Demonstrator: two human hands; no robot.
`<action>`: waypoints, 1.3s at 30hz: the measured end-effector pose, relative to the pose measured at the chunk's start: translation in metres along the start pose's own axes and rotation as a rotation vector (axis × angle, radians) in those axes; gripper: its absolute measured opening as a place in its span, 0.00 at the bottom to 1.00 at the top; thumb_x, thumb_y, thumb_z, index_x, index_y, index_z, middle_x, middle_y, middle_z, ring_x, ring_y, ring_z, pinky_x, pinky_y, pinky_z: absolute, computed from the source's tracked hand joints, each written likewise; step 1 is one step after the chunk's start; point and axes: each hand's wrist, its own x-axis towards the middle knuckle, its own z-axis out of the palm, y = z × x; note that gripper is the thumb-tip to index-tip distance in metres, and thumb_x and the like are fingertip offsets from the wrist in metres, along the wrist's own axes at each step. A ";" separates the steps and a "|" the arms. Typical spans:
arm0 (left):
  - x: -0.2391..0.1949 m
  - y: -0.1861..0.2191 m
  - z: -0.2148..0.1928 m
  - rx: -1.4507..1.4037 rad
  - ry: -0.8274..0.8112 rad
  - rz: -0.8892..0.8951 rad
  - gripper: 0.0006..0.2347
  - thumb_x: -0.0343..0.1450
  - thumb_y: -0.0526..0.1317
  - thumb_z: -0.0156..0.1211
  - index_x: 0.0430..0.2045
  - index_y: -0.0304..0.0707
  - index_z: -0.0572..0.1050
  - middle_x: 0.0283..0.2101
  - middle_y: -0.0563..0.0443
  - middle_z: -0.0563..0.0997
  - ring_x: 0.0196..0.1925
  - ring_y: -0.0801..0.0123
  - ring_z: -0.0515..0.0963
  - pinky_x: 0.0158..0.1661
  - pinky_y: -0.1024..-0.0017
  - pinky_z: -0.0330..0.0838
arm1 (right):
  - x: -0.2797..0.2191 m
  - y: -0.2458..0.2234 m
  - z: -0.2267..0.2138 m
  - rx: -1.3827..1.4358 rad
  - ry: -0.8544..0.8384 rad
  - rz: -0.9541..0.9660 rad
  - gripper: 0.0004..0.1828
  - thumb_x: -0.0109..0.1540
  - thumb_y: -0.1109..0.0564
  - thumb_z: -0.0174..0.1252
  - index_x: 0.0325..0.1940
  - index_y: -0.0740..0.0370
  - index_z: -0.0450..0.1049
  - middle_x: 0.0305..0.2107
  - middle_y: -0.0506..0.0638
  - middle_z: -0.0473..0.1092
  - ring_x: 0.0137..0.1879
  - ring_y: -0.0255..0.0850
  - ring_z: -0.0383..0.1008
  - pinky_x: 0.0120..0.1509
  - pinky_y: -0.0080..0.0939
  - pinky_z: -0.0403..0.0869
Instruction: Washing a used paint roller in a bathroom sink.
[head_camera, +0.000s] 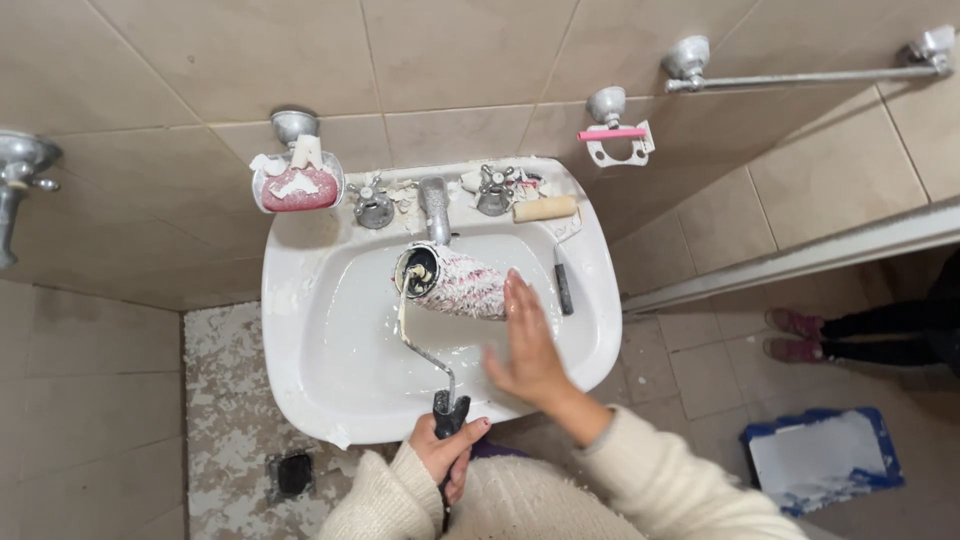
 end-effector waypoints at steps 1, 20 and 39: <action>0.003 -0.002 0.007 -0.025 -0.019 0.001 0.27 0.72 0.49 0.65 0.02 0.35 0.62 0.05 0.46 0.65 0.05 0.62 0.66 0.10 0.65 0.62 | 0.004 -0.012 0.007 -0.059 0.065 -0.137 0.49 0.52 0.58 0.64 0.72 0.79 0.50 0.67 0.77 0.54 0.74 0.66 0.54 0.77 0.62 0.55; 0.007 -0.010 0.040 -0.125 0.094 -0.058 0.26 0.72 0.45 0.66 0.04 0.37 0.60 0.05 0.48 0.61 0.06 0.64 0.64 0.10 0.64 0.59 | 0.033 0.044 0.043 0.254 -0.002 0.020 0.36 0.43 0.51 0.77 0.50 0.63 0.71 0.35 0.57 0.78 0.41 0.51 0.83 0.45 0.45 0.80; -0.001 0.007 0.021 0.020 0.158 -0.152 0.15 0.73 0.41 0.64 0.23 0.30 0.67 0.08 0.51 0.62 0.06 0.66 0.62 0.09 0.63 0.57 | 0.085 -0.007 -0.020 0.342 -0.035 -0.284 0.41 0.46 0.52 0.78 0.59 0.64 0.69 0.44 0.58 0.76 0.48 0.53 0.81 0.54 0.44 0.79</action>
